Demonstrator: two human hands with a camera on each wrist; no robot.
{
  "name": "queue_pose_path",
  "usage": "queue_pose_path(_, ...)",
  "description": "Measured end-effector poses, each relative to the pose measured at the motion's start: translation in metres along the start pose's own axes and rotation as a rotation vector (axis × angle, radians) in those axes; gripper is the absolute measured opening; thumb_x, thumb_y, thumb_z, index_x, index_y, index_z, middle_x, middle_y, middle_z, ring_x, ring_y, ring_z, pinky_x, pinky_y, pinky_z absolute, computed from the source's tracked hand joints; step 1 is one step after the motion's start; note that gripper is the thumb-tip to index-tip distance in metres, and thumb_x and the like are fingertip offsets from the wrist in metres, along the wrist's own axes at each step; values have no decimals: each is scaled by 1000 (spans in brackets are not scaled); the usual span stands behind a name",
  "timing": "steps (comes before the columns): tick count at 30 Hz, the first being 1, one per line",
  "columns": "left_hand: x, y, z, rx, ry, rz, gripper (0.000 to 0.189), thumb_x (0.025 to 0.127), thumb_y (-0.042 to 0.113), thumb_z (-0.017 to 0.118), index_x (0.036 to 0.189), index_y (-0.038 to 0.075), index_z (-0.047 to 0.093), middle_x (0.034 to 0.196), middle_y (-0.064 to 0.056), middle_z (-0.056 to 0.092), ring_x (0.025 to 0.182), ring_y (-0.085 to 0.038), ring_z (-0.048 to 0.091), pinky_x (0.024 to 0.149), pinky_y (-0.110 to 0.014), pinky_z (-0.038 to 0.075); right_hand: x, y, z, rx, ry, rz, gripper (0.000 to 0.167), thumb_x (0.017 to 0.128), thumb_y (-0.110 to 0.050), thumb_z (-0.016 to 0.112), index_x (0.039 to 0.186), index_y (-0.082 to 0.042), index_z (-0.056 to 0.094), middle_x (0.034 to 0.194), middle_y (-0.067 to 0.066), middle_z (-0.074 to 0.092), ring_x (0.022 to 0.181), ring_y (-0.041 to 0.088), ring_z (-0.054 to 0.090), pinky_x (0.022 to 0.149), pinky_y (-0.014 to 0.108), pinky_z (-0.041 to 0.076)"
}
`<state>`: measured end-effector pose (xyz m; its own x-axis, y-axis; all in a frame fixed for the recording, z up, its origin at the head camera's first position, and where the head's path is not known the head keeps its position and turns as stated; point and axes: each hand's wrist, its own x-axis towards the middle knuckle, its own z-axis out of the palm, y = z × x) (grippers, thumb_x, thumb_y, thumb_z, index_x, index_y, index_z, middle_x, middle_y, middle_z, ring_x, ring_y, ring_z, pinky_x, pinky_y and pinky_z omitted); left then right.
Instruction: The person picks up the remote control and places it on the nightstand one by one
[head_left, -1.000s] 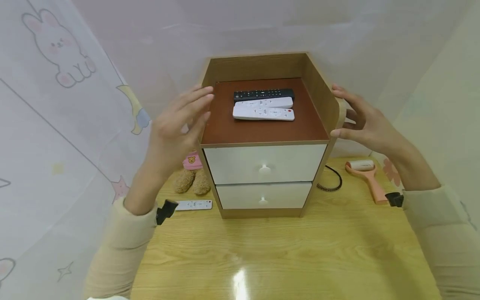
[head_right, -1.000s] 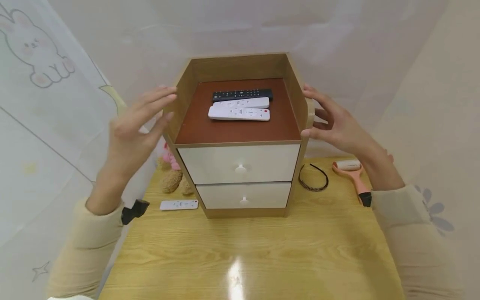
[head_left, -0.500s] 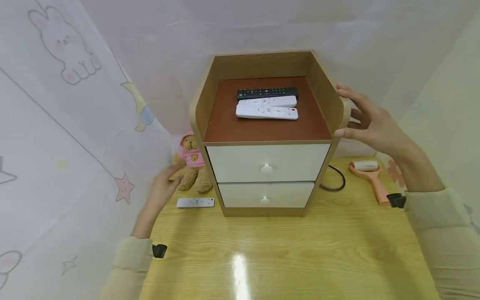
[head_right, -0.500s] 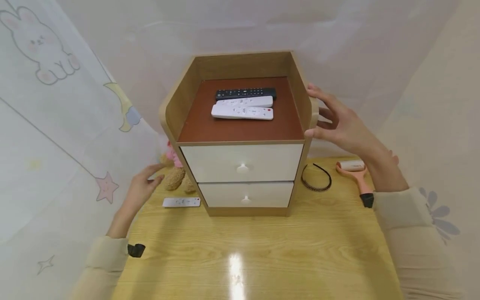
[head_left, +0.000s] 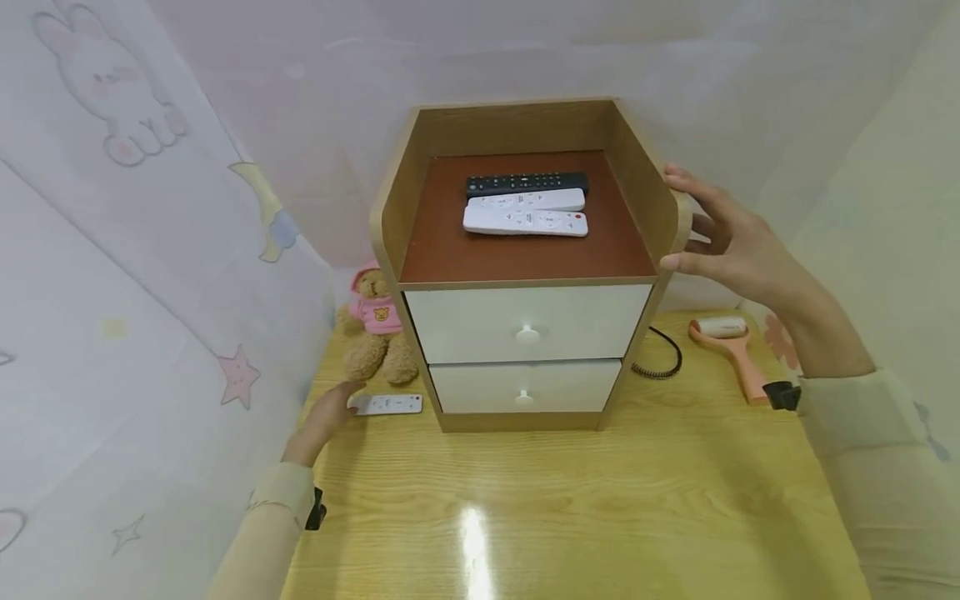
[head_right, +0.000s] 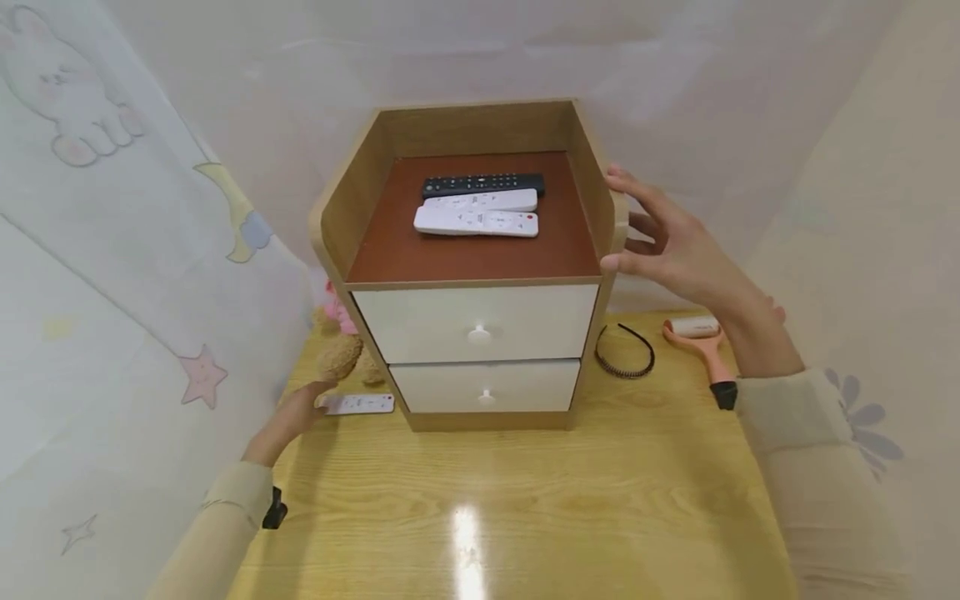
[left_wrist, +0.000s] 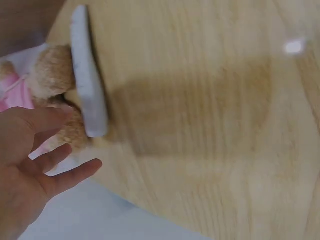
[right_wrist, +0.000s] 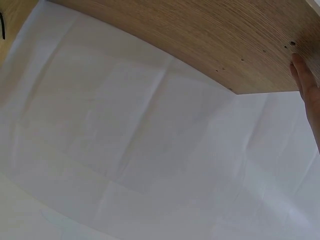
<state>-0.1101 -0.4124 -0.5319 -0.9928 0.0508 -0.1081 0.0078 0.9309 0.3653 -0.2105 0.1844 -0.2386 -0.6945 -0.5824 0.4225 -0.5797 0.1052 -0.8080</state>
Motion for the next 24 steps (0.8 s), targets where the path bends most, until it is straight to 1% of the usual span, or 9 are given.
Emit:
queue_pose_path(3,3,-7,11,9,-2,29,57,79,-10,71,133,-9,50,134,-31,49,120,-49,47,98,-58,42,3,-1,0,1,2,-3,89,77,23,65,151,-13,31,160,0,17,128,20,46,96,17,45)
queue_pose_path(6,5,-10,20,4,-1,42,59,78,-10,73,133,-9,51,134,-29,50,121,-48,47,100,-59,40,5,0,0,27,4,-10,88,77,23,65,151,-12,32,160,0,17,126,21,47,96,18,46)
queue_pose_path(7,6,-11,22,6,-4,46,59,78,-10,73,132,-8,51,133,-30,50,121,-49,47,100,-59,40,5,1,0,24,5,-10,88,77,23,66,151,-12,33,160,0,17,126,20,47,96,17,46)
queue_pose_path(12,11,-13,32,19,-51,20,52,83,-7,69,132,-4,53,134,-28,50,121,-48,47,99,-60,40,3,5,-1,84,-4,-43,87,77,26,63,150,-9,32,161,3,16,126,21,47,96,19,46)
queue_pose_path(14,13,-12,34,29,-64,3,50,85,-6,68,133,-3,53,135,-27,50,121,-48,47,98,-60,41,2,6,-1,87,-4,-48,87,77,26,63,150,-9,32,161,4,15,125,21,47,96,19,46)
queue_pose_path(18,13,-12,35,44,-55,-16,48,85,-6,68,131,-2,55,131,-28,52,118,-49,49,93,-61,44,2,8,-1,98,-10,-49,87,77,26,63,151,-9,31,161,3,15,126,21,46,96,19,46)
queue_pose_path(24,14,-11,35,30,-54,-9,47,84,-4,70,129,-3,57,129,-27,54,118,-47,50,93,-60,45,1,8,-1,115,-11,-57,87,77,26,63,150,-8,31,161,4,14,126,21,47,96,19,46)
